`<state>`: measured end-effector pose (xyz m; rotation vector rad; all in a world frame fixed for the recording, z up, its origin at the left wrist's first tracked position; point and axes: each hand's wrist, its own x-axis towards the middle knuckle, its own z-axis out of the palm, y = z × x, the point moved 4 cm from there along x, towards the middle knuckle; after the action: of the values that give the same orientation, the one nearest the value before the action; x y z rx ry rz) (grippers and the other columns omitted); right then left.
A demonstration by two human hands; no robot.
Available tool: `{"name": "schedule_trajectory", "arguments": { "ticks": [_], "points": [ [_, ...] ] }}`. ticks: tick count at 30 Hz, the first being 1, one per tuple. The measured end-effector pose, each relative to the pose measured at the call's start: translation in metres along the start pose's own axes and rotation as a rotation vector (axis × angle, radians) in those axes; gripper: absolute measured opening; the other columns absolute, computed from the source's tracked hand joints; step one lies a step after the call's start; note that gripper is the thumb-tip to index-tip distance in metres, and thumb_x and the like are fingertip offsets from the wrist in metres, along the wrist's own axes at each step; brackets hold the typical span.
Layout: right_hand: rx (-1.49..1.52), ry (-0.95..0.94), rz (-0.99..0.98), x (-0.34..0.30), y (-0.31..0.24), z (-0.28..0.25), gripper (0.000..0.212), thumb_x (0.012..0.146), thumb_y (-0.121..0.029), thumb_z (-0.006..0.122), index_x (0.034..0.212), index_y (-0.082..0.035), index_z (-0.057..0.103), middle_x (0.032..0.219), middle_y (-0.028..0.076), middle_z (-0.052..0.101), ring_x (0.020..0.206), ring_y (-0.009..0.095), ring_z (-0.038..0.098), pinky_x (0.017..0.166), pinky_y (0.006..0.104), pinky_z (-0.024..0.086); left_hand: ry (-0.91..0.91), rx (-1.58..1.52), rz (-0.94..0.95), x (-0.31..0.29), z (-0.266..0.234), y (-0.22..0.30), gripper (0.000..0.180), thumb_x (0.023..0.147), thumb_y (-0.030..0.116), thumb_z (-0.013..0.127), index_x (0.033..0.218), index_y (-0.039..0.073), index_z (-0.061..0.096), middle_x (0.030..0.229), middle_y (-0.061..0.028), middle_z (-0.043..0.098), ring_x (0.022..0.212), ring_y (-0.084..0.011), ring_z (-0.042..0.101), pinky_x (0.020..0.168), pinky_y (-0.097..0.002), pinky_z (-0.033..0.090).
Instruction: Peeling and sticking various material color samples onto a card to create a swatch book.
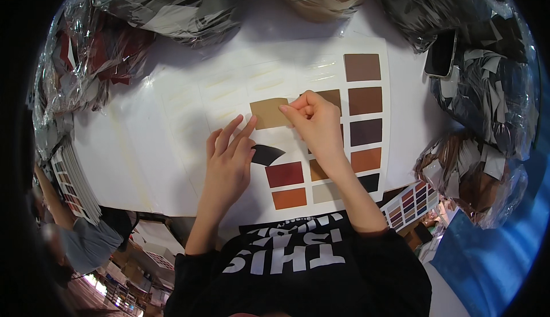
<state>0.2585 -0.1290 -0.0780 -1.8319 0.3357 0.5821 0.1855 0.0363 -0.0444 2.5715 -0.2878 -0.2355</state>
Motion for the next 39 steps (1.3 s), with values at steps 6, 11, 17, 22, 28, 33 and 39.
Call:
{"name": "schedule_trajectory", "arguments": {
  "ticks": [6,11,17,22,28,33,39],
  "points": [
    [-0.019,0.019,0.017,-0.002,-0.003,0.001,0.017,0.085,-0.011,0.069,0.077,-0.001,0.058,0.058,0.001,0.060,0.047,0.003,0.046,0.045,0.0212,0.036,0.018,0.059,0.009,0.002,0.001,0.002,0.008,0.084,0.007,0.061,0.086,0.007,0.053,0.134,-0.0074,0.055,0.130,-0.0242,0.044,0.101,-0.0469,0.034],
    [-0.114,0.039,-0.057,-0.002,-0.003,0.000,0.020,0.084,-0.013,0.070,0.074,-0.001,0.056,0.054,0.005,0.056,0.045,0.008,0.048,0.046,0.0248,0.038,0.009,0.073,-0.002,0.002,0.003,0.004,0.007,0.086,0.007,0.059,0.087,0.007,0.053,0.134,-0.0068,0.055,0.128,-0.0237,0.045,0.102,-0.0466,0.033],
    [-0.814,0.139,-0.210,-0.004,-0.030,-0.012,0.023,0.085,-0.016,0.070,0.074,-0.003,0.055,0.053,0.007,0.053,0.048,0.012,0.050,0.048,0.0255,0.040,0.023,-0.035,-0.054,0.003,-0.003,0.002,0.009,0.087,0.004,0.057,0.096,0.005,0.056,0.130,-0.0064,0.058,0.126,-0.0229,0.047,0.101,-0.0443,0.032],
    [0.296,-0.193,-0.039,-0.044,-0.006,-0.014,0.013,0.087,-0.009,0.066,0.096,-0.004,0.060,0.071,-0.003,0.059,0.055,0.002,0.053,0.047,0.0184,0.037,0.198,-0.368,-0.213,-0.018,-0.018,0.012,0.036,0.087,-0.003,0.044,0.120,0.004,0.056,0.127,-0.0059,0.059,0.123,-0.0213,0.048,0.101,-0.0392,0.028],
    [0.432,-0.306,0.078,-0.075,0.023,0.003,0.009,0.089,-0.007,0.065,0.093,-0.002,0.058,0.065,-0.002,0.058,0.051,0.002,0.050,0.046,0.0182,0.035,0.255,-0.422,-0.276,-0.041,-0.001,0.026,0.036,0.087,-0.003,0.047,0.121,0.003,0.057,0.130,-0.0048,0.058,0.124,-0.0205,0.047,0.099,-0.0361,0.029],
    [0.128,-0.111,-0.039,-0.063,0.026,-0.012,0.009,0.090,-0.006,0.063,0.087,-0.001,0.057,0.061,-0.001,0.055,0.050,0.003,0.048,0.046,0.0175,0.035,0.226,-0.213,-0.258,-0.061,0.010,0.021,0.033,0.087,-0.001,0.053,0.119,0.005,0.058,0.134,-0.0056,0.055,0.126,-0.0222,0.046,0.102,-0.0367,0.028],
    [0.070,-0.107,-0.014,-0.046,0.029,-0.014,0.010,0.090,-0.006,0.063,0.084,0.001,0.059,0.060,0.000,0.056,0.049,0.004,0.049,0.047,0.0185,0.038,0.212,-0.053,-0.171,-0.067,0.012,0.018,0.039,0.082,0.002,0.061,0.120,0.007,0.058,0.136,-0.0073,0.052,0.126,-0.0250,0.045,0.100,-0.0404,0.032]
  ]
}}
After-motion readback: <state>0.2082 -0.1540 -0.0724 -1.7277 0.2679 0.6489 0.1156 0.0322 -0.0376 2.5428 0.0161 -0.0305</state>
